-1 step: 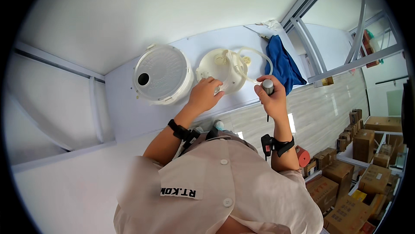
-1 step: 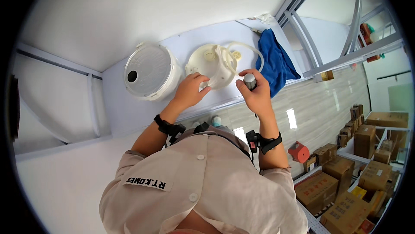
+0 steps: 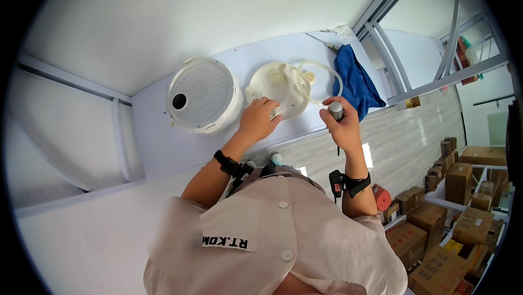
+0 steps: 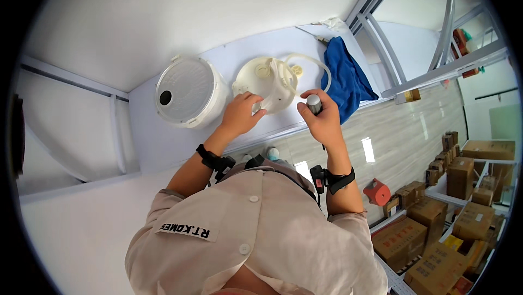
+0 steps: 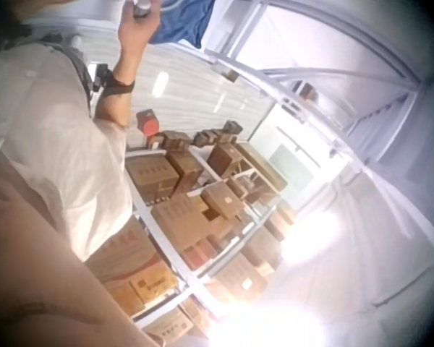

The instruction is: The person uses a screwdriver to fasten screws into a white plastic appliance component on a workbench. They reposition the component and continue tightening screws at different locations.

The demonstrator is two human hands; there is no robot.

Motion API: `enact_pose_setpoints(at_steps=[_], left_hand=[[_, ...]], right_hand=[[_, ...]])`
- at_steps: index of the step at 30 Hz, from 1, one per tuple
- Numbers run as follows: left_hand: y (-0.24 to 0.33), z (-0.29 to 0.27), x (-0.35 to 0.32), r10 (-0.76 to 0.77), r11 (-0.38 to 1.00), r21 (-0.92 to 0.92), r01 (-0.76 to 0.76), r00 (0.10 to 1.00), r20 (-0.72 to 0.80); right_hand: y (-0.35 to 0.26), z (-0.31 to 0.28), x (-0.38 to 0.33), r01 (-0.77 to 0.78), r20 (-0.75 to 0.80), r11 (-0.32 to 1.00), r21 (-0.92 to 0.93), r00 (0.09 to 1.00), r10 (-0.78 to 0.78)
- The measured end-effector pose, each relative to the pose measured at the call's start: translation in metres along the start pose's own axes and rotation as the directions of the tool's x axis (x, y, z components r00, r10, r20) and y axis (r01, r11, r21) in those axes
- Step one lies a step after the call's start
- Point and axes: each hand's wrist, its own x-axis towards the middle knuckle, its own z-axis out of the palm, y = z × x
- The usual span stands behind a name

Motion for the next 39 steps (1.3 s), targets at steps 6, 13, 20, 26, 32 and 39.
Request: enact_pose_setpoints(at_steps=[6, 13, 20, 26, 32, 39], left_hand=[[0.01, 0.038, 0.02, -0.09, 0.982, 0.167, 0.093, 0.996, -0.025], [0.008, 0.051, 0.027, -0.173, 0.958, 0.243, 0.15, 0.982, 0.073], [0.005, 0.051, 0.025, -0.146, 0.975, 0.166, 0.151, 0.988, -0.041], [0.004, 0.041, 0.023, -0.144, 0.989, 0.026, 0.147, 0.984, -0.107], [0.011, 0.02, 0.02, -0.187, 0.976, -0.138, 0.167, 0.97, -0.155], [0.004, -0.001, -0.001, -0.182, 0.968, -0.189, 0.167, 0.981, -0.065]], right_hand=[[0.057, -0.019, 0.008, -0.105, 0.08, 0.957, -0.27, 0.988, 0.131], [0.11, -0.025, 0.016, 0.095, 0.037, 0.939, -0.331, 0.995, -0.088], [0.087, -0.037, 0.048, -0.099, -0.057, 0.992, -0.082, 0.994, 0.094], [0.078, -0.043, 0.08, -0.131, -0.163, 0.989, 0.073, 0.976, 0.141], [0.098, -0.04, 0.117, 0.025, -0.367, 0.983, 0.181, 0.929, 0.044], [0.096, -0.049, 0.135, 0.35, -0.592, 0.915, 0.201, 0.788, -0.172]])
